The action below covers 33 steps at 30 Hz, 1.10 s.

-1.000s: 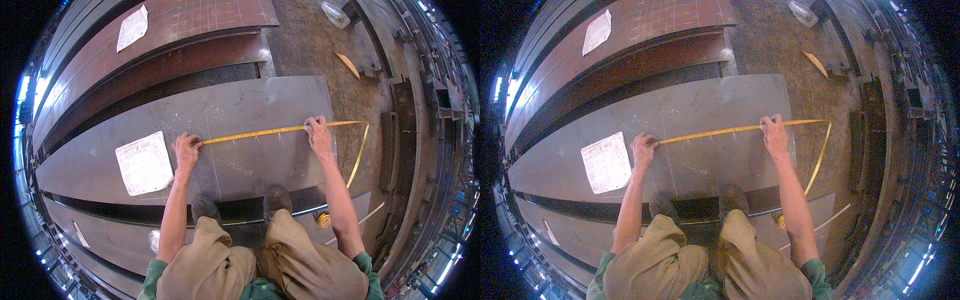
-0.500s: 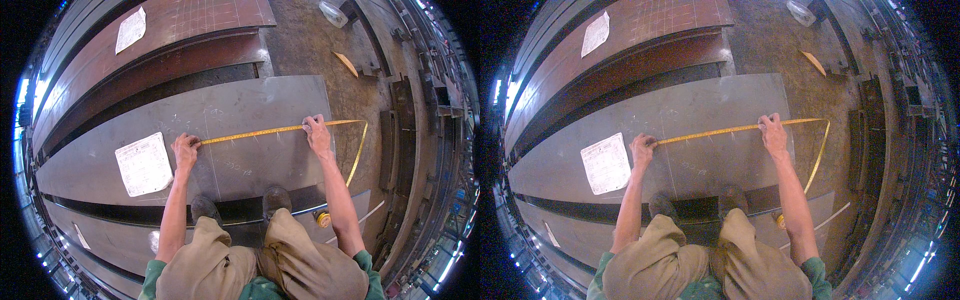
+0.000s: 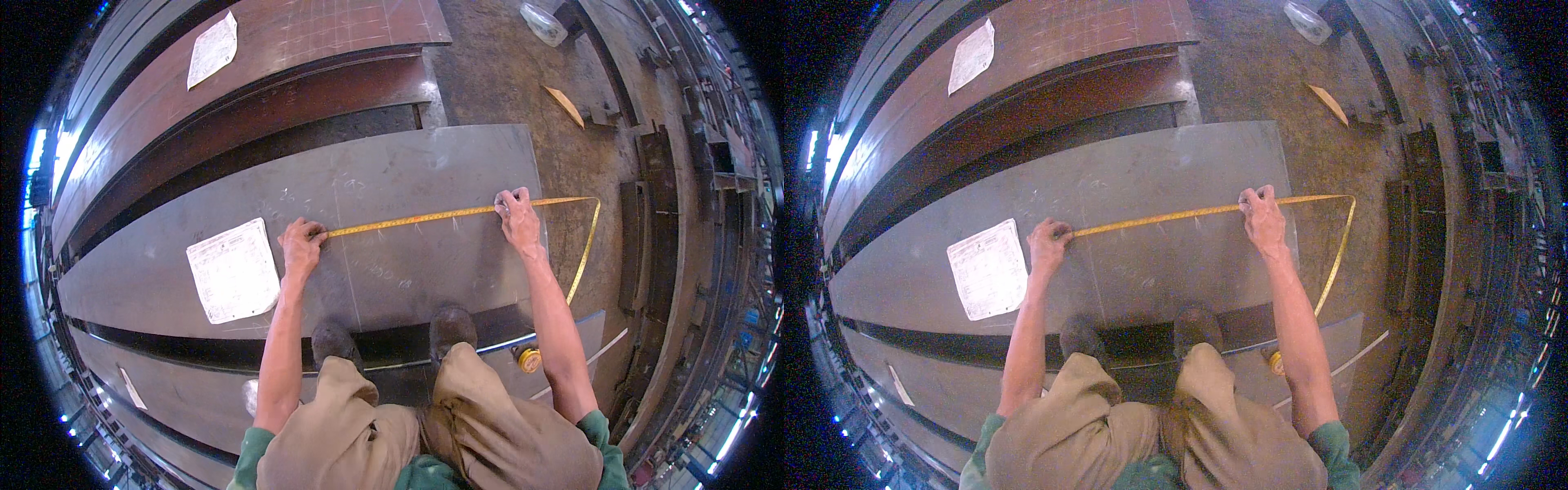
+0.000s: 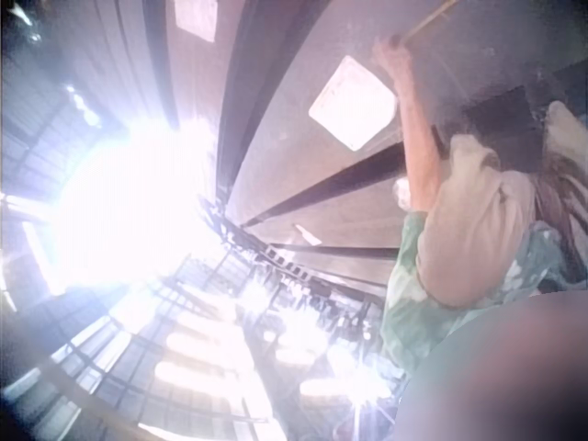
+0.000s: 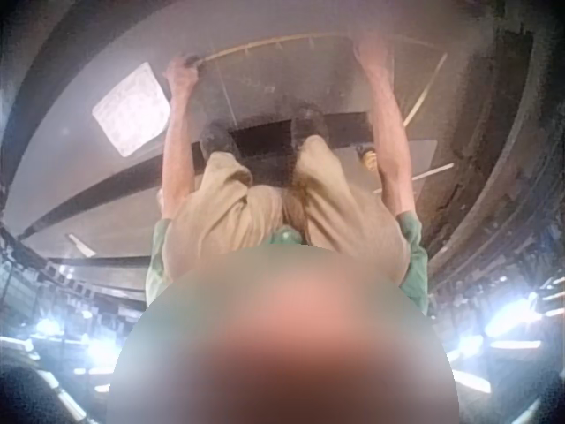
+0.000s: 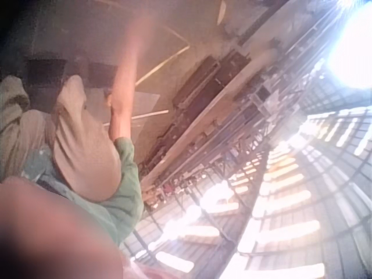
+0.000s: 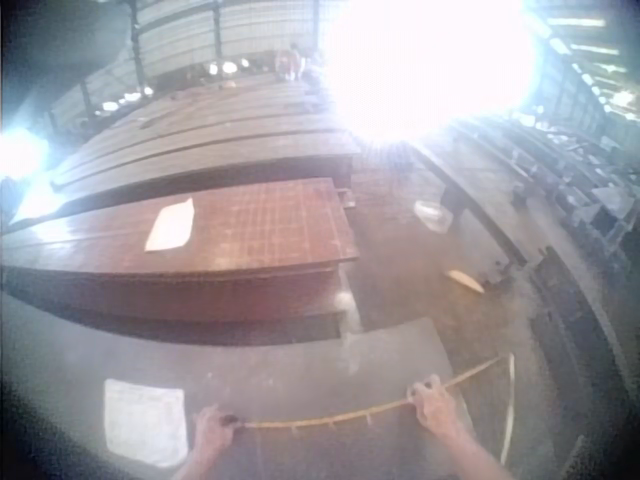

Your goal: The person measures a large metal sheet using a tape measure and marks measurements with chalk. They then move to a second metal sheet and repeat the measuring and marking process.

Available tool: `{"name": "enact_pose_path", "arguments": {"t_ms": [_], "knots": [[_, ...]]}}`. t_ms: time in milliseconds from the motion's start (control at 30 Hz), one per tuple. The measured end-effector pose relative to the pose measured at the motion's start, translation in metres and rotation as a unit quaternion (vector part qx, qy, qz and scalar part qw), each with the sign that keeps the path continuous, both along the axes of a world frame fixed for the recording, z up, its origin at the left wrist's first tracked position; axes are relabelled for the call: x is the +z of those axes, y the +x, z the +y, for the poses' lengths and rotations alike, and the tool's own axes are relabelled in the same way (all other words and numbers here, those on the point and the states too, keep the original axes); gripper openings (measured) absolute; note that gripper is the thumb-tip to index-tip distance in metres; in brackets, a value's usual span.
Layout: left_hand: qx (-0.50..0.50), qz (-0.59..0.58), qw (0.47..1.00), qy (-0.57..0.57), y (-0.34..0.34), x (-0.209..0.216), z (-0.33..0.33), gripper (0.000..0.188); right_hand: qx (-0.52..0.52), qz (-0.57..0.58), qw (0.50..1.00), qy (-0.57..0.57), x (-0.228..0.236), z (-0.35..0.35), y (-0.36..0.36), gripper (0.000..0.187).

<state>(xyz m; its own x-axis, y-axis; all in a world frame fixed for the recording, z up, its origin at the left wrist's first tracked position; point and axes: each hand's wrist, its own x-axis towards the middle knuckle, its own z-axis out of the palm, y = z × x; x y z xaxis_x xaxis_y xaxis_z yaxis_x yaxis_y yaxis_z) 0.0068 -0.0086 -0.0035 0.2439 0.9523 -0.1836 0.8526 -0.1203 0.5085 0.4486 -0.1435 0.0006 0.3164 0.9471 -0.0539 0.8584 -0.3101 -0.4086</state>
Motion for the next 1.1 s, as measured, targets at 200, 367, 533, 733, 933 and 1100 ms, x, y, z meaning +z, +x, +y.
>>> {"name": "enact_pose_path", "arguments": {"t_ms": [200, 367, 533, 733, 933, 1100], "knots": [[-0.002, 0.006, 1.000, 0.010, -0.001, -0.002, 0.004, 0.013, 0.008, -0.006, 1.000, -0.010, -0.004, -0.001, 0.002, 0.016], [0.000, 0.008, 1.000, -0.008, -0.002, -0.001, 0.008, 0.013, 0.018, 0.005, 1.000, 0.013, -0.004, -0.002, 0.002, 0.018], [-0.008, 0.004, 0.999, -0.036, -0.002, 0.000, 0.012, 0.013, 0.013, 0.001, 1.000, -0.020, -0.001, 0.000, 0.003, 0.018], [-0.002, -0.025, 0.997, -0.067, -0.007, 0.001, 0.016, 0.014, 0.022, 0.031, 0.999, -0.011, 0.005, 0.005, 0.001, 0.016], [-0.012, 0.000, 0.998, -0.057, -0.004, 0.003, 0.016, 0.014, 0.015, 0.025, 0.999, -0.024, 0.009, 0.001, 0.002, 0.016], [-0.013, -0.008, 0.998, -0.063, -0.001, 0.006, 0.018, 0.014, 0.026, 0.026, 0.999, -0.016, 0.005, 0.002, 0.004, 0.017]]}}
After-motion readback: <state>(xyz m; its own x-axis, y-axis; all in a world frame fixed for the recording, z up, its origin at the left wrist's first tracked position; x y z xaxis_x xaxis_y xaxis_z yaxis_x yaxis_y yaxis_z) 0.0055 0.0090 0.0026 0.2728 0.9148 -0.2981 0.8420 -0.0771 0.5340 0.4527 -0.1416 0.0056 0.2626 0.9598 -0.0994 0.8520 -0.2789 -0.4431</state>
